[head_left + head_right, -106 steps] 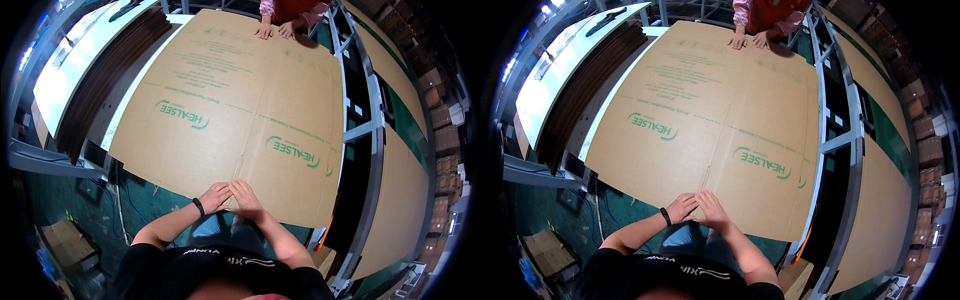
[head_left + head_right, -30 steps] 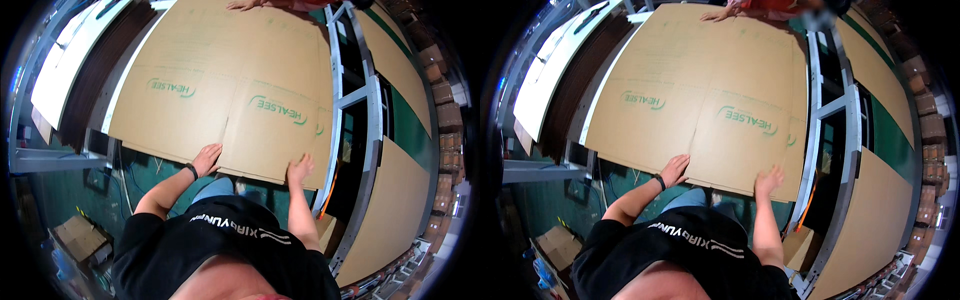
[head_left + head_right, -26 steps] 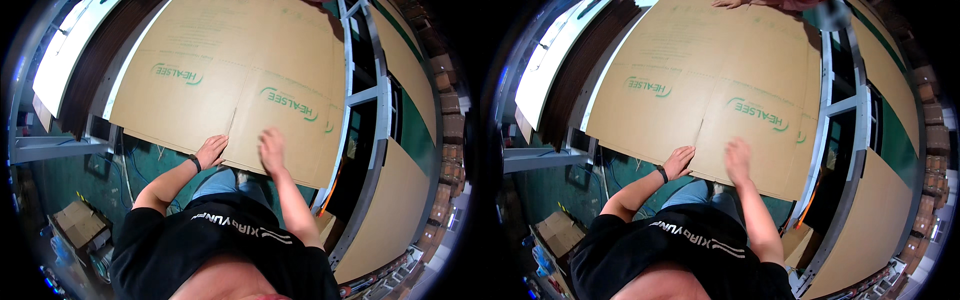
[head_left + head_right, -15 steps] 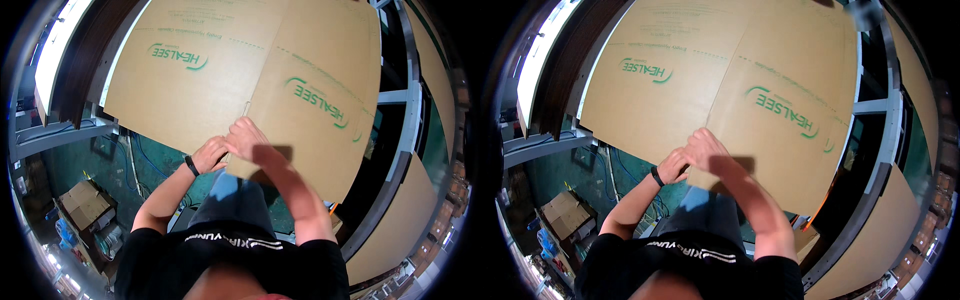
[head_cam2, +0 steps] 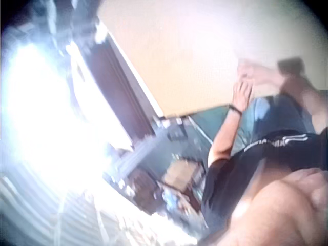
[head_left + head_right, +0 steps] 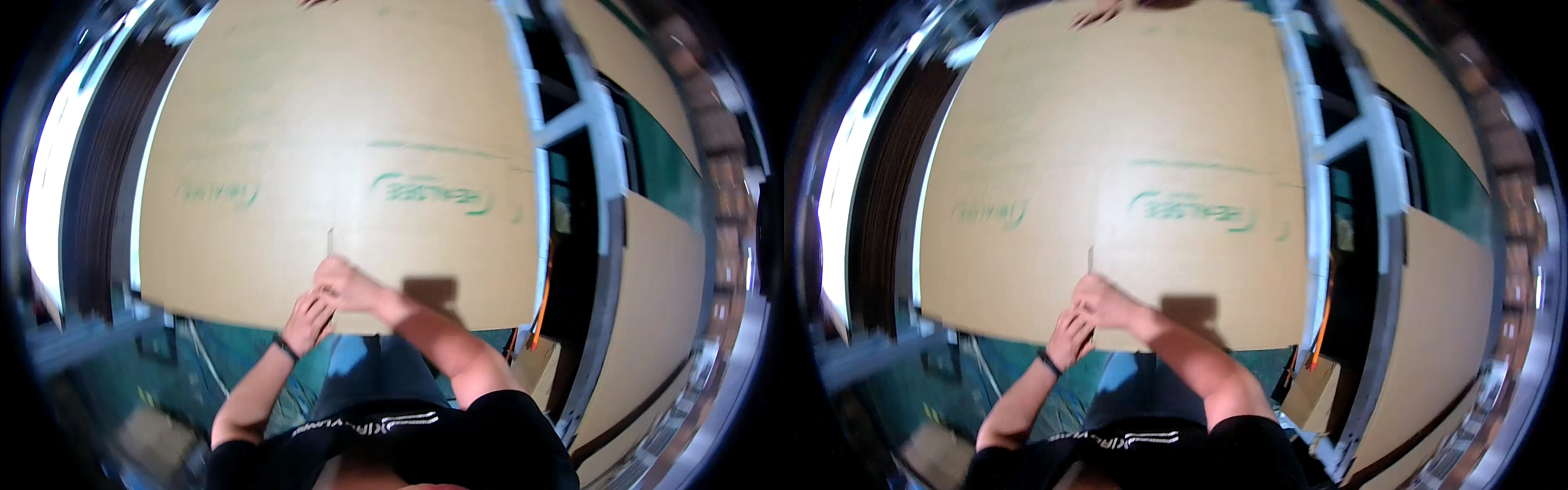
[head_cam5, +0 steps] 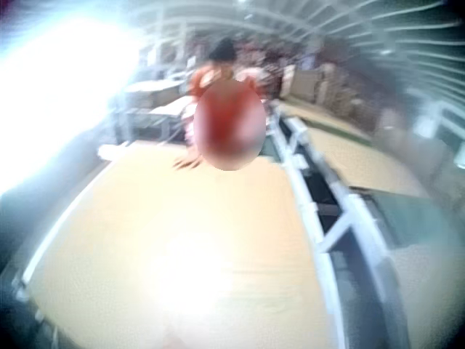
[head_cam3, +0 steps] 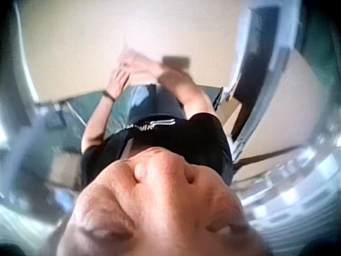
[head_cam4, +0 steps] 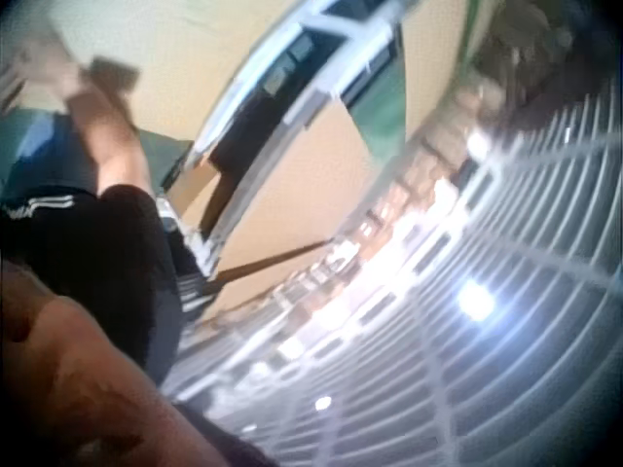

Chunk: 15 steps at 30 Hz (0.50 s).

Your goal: The person repeatedly picks up flat cardboard sheets from a conveyor belt, folds them along pre-scored lines, and stacks the folded pieces. The person handles the cardboard by hand, aligning edges and creasing folds before placing each piece onto a growing stack.

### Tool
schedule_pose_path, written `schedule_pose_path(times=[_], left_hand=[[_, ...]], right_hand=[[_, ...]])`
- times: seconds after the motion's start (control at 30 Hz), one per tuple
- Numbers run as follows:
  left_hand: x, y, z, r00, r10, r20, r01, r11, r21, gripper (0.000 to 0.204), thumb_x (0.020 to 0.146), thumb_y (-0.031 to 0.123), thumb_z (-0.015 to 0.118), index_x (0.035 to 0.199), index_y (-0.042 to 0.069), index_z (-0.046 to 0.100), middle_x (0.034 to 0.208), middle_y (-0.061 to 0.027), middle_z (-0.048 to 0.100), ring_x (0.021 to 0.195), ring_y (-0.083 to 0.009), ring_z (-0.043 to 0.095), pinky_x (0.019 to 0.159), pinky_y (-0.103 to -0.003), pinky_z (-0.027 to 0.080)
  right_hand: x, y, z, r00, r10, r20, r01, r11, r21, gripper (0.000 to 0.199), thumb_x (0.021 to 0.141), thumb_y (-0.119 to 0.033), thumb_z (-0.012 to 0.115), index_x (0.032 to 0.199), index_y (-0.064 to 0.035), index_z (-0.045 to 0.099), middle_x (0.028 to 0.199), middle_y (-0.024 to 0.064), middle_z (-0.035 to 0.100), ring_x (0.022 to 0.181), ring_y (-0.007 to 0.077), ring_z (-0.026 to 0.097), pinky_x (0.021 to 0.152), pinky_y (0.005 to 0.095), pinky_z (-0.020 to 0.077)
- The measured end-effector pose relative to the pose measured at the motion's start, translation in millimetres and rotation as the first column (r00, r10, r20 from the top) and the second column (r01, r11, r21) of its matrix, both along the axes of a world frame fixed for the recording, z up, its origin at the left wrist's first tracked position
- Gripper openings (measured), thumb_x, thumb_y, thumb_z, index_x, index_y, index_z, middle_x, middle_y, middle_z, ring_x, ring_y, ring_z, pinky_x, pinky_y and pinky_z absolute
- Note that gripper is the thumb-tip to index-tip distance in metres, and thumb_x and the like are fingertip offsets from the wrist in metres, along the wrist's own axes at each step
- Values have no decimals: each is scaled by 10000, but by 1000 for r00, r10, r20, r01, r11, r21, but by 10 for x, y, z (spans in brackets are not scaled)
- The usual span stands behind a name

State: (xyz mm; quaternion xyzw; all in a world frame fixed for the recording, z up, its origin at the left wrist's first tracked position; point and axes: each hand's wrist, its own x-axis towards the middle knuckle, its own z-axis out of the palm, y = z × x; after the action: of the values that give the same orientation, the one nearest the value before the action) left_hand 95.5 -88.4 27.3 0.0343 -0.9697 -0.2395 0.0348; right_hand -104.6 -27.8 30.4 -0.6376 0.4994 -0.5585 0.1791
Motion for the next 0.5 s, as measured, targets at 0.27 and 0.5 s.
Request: schedule_pose_path(times=[0.27, 0.5], left_hand=[[-194, 117, 171, 997, -12, 73, 22, 990, -136, 795, 594, 195, 810, 1287, -15, 481, 1389, -168, 436, 1258, -364, 404, 1067, -453, 355], [-100, 250, -63, 990, 93, 106, -79, 988, -131, 780, 561, 112, 841, 1251, 5, 494, 1401, -177, 437, 1299, -371, 376, 1089, -449, 325]], right_hand=[[-499, 1612, 731, 870, -436, -231, 483, 846, 225, 44, 744, -79, 630, 775, -63, 605, 810, 97, 610, 848, 292, 593, 813, 399, 465], [-958, 4354, 814, 79, -983, -169, 992, 61, 107, 120, 725, 18, 602, 818, -55, 624, 866, 119, 643, 844, 325, 609, 752, 390, 487]])
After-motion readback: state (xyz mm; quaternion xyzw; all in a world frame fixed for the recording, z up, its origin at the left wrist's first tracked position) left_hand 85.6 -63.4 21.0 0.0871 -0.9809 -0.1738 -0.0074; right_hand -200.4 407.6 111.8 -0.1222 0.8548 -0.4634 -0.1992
